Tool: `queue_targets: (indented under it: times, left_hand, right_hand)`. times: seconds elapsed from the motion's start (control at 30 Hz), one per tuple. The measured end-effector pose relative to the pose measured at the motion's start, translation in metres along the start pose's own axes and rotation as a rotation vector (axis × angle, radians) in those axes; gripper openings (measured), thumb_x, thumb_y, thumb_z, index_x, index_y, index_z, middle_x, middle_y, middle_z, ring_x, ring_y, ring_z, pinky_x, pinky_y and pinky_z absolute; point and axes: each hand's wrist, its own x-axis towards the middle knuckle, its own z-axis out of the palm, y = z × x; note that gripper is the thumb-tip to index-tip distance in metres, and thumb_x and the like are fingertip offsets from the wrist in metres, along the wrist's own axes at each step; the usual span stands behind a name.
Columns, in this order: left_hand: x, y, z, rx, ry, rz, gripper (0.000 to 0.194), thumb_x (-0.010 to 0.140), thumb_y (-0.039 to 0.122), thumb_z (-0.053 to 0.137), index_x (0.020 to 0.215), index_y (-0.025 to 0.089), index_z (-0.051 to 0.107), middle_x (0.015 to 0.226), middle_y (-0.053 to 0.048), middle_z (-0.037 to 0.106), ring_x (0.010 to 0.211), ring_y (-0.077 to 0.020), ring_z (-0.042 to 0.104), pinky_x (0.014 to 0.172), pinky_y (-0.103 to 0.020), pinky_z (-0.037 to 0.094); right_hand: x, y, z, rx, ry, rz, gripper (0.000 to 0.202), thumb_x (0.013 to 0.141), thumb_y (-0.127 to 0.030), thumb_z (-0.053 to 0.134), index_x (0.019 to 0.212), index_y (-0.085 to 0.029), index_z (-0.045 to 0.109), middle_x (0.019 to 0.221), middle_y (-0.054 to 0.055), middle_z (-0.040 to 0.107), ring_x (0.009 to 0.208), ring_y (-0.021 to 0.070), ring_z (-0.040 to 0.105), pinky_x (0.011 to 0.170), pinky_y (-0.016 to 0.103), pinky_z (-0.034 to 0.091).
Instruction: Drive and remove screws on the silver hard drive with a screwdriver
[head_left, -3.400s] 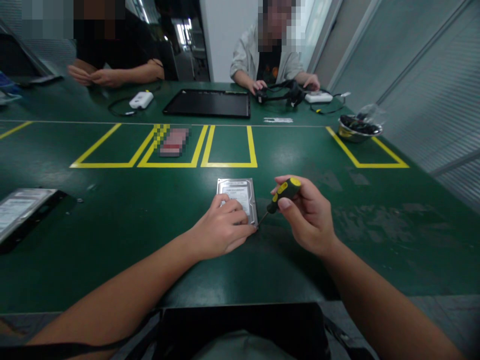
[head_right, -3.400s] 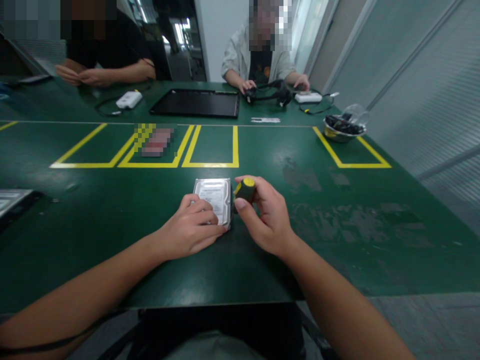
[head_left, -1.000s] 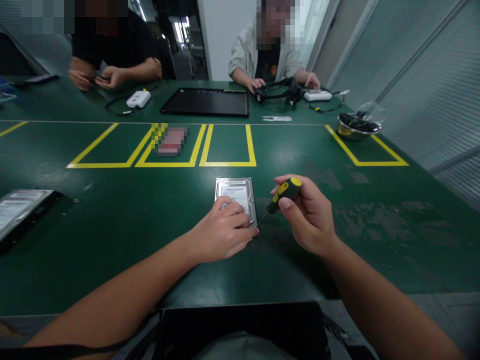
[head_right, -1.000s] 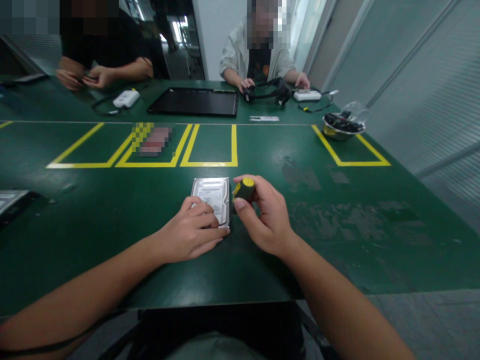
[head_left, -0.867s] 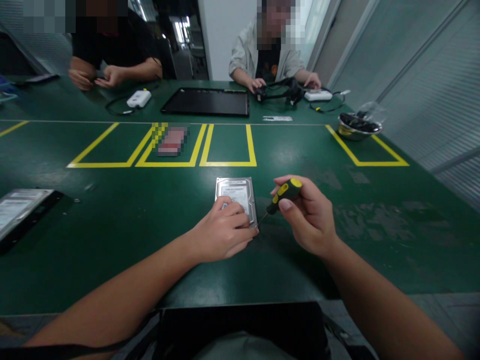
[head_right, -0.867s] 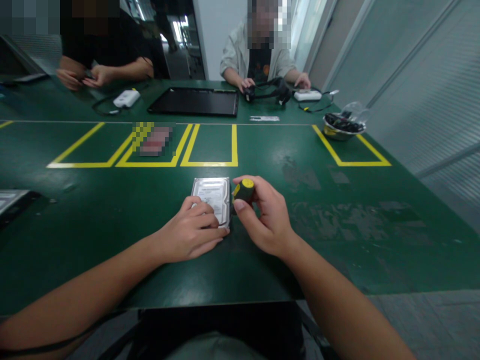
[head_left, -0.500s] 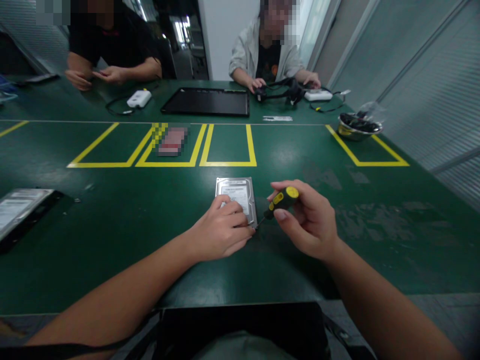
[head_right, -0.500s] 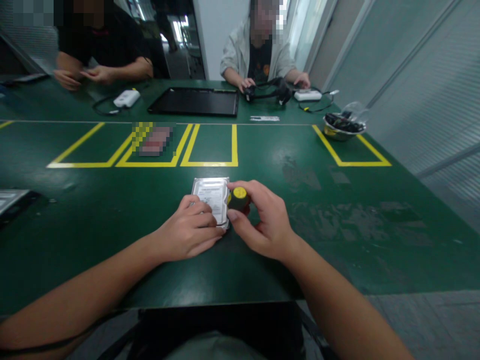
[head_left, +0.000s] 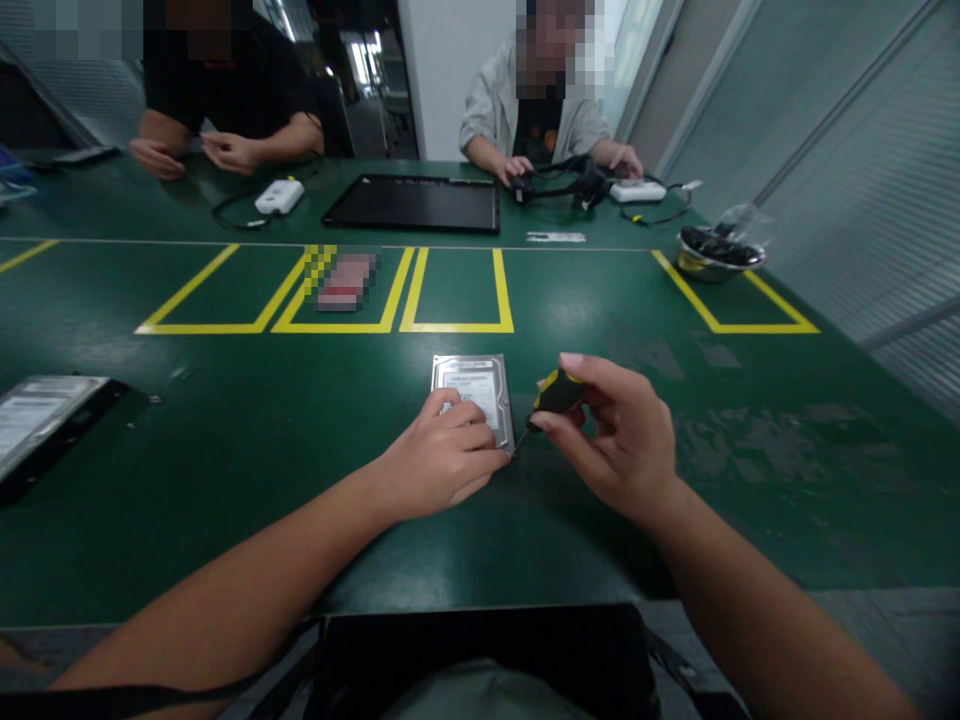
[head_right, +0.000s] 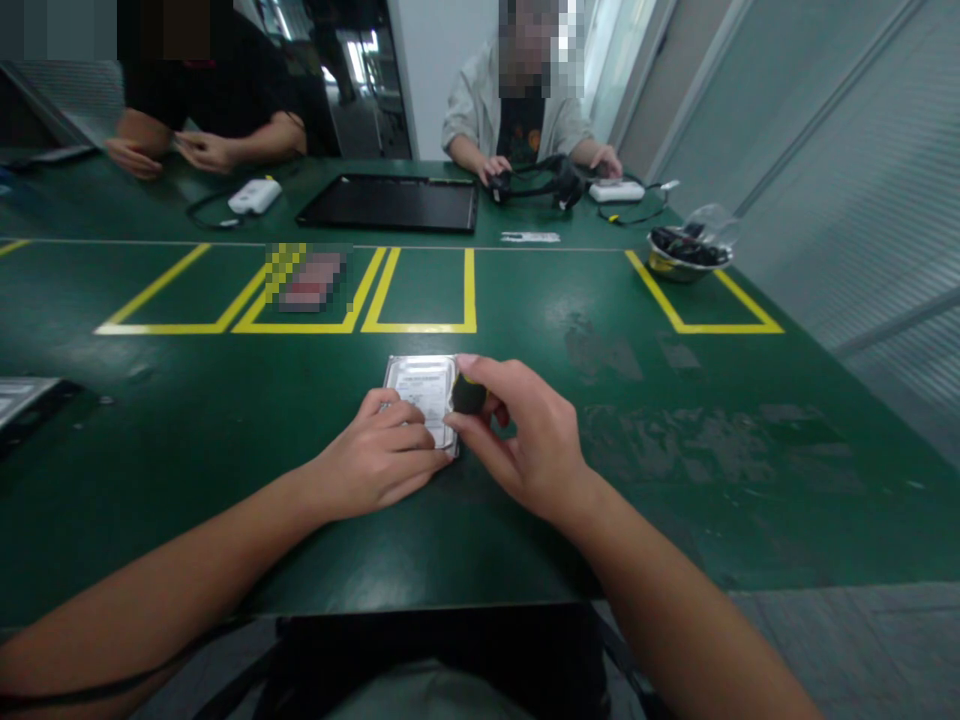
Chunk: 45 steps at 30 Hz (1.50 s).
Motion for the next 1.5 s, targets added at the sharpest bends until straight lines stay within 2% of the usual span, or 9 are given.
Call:
queue_targets:
  times: [0.2, 0.3, 0.5, 0.77, 0.9, 1.03, 1.13, 1.37, 1.5]
  left_hand:
    - [-0.001, -0.001, 0.002, -0.015, 0.01, -0.007, 0.015, 0.093, 0.022, 0.058, 0.101, 0.025, 0.07, 0.085, -0.002, 0.071, 0.091, -0.0204, 0.056, 0.088, -0.042, 0.032]
    - [-0.002, -0.001, 0.002, -0.013, 0.003, -0.014, 0.016, 0.093, 0.023, 0.058, 0.102, 0.026, 0.07, 0.086, -0.002, 0.071, 0.092, -0.0206, 0.056, 0.088, -0.043, 0.031]
    - [0.0, 0.0, 0.001, -0.018, -0.003, -0.017, 0.016, 0.093, 0.022, 0.058, 0.102, 0.025, 0.071, 0.087, -0.001, 0.071, 0.092, -0.0202, 0.056, 0.087, -0.042, 0.031]
    - [0.001, 0.001, 0.0, -0.01, 0.006, -0.031, 0.016, 0.093, 0.024, 0.058, 0.1, 0.026, 0.072, 0.083, -0.001, 0.071, 0.091, -0.0207, 0.056, 0.087, -0.043, 0.031]
    - [0.001, 0.002, 0.0, -0.005, 0.014, -0.027, 0.016, 0.093, 0.024, 0.059, 0.099, 0.026, 0.073, 0.083, -0.001, 0.071, 0.09, -0.0205, 0.056, 0.086, -0.043, 0.031]
    - [0.001, 0.001, 0.0, 0.005, 0.018, -0.014, 0.016, 0.093, 0.024, 0.059, 0.1, 0.026, 0.073, 0.084, -0.002, 0.071, 0.089, -0.0204, 0.055, 0.085, -0.042, 0.031]
    - [0.001, 0.001, 0.0, 0.005, 0.021, -0.017, 0.017, 0.093, 0.023, 0.058, 0.102, 0.026, 0.072, 0.083, -0.001, 0.071, 0.09, -0.0207, 0.055, 0.085, -0.043, 0.031]
    - [0.001, 0.001, -0.001, -0.021, 0.013, -0.03, 0.017, 0.092, 0.023, 0.059, 0.103, 0.024, 0.072, 0.085, -0.002, 0.072, 0.092, -0.0208, 0.058, 0.087, -0.043, 0.031]
    - [0.003, 0.004, 0.001, -0.047, 0.04, -0.101, 0.016, 0.093, 0.028, 0.058, 0.098, 0.025, 0.073, 0.085, -0.002, 0.072, 0.091, -0.0213, 0.057, 0.088, -0.044, 0.03]
  right_hand:
    - [0.009, -0.004, -0.005, 0.04, -0.06, -0.133, 0.061, 0.078, -0.013, 0.074, 0.134, -0.027, 0.053, 0.098, 0.002, 0.065, 0.078, 0.0134, 0.06, 0.067, 0.028, 0.053]
    - [0.012, -0.005, -0.01, 0.104, -0.05, -0.111, 0.054, 0.078, -0.016, 0.075, 0.128, -0.027, 0.059, 0.102, 0.004, 0.064, 0.086, 0.0158, 0.06, 0.069, 0.029, 0.053]
    - [0.019, -0.008, -0.016, 0.089, -0.033, -0.055, 0.034, 0.081, -0.019, 0.074, 0.113, -0.027, 0.065, 0.093, 0.002, 0.067, 0.083, 0.0167, 0.062, 0.066, 0.03, 0.05]
    - [0.045, -0.031, -0.037, -0.053, -0.324, 0.048, 0.029, 0.086, -0.02, 0.064, 0.116, -0.021, 0.063, 0.089, 0.0, 0.069, 0.064, 0.0099, 0.058, 0.06, 0.024, 0.046]
    - [0.061, -0.04, -0.047, -0.084, -0.498, 0.053, 0.026, 0.087, -0.019, 0.061, 0.112, -0.022, 0.066, 0.084, -0.001, 0.069, 0.066, 0.0112, 0.06, 0.062, 0.025, 0.046]
    - [0.075, -0.039, -0.051, -0.104, -0.542, -0.037, 0.016, 0.089, -0.029, 0.064, 0.103, -0.025, 0.071, 0.095, 0.003, 0.071, 0.076, 0.0156, 0.063, 0.068, 0.03, 0.049]
    - [0.082, -0.037, -0.051, -0.181, -0.551, -0.08, 0.015, 0.091, -0.034, 0.063, 0.095, -0.024, 0.074, 0.088, 0.003, 0.069, 0.077, 0.0169, 0.062, 0.067, 0.031, 0.047]
    - [0.095, -0.035, -0.059, -0.187, -0.601, -0.083, 0.009, 0.082, -0.025, 0.073, 0.09, -0.026, 0.075, 0.077, 0.0, 0.07, 0.064, 0.0149, 0.059, 0.059, 0.028, 0.042]
    - [0.101, -0.031, -0.061, -0.119, -0.666, -0.092, 0.011, 0.079, -0.019, 0.073, 0.085, -0.027, 0.076, 0.08, 0.0, 0.072, 0.067, 0.016, 0.062, 0.061, 0.029, 0.044]
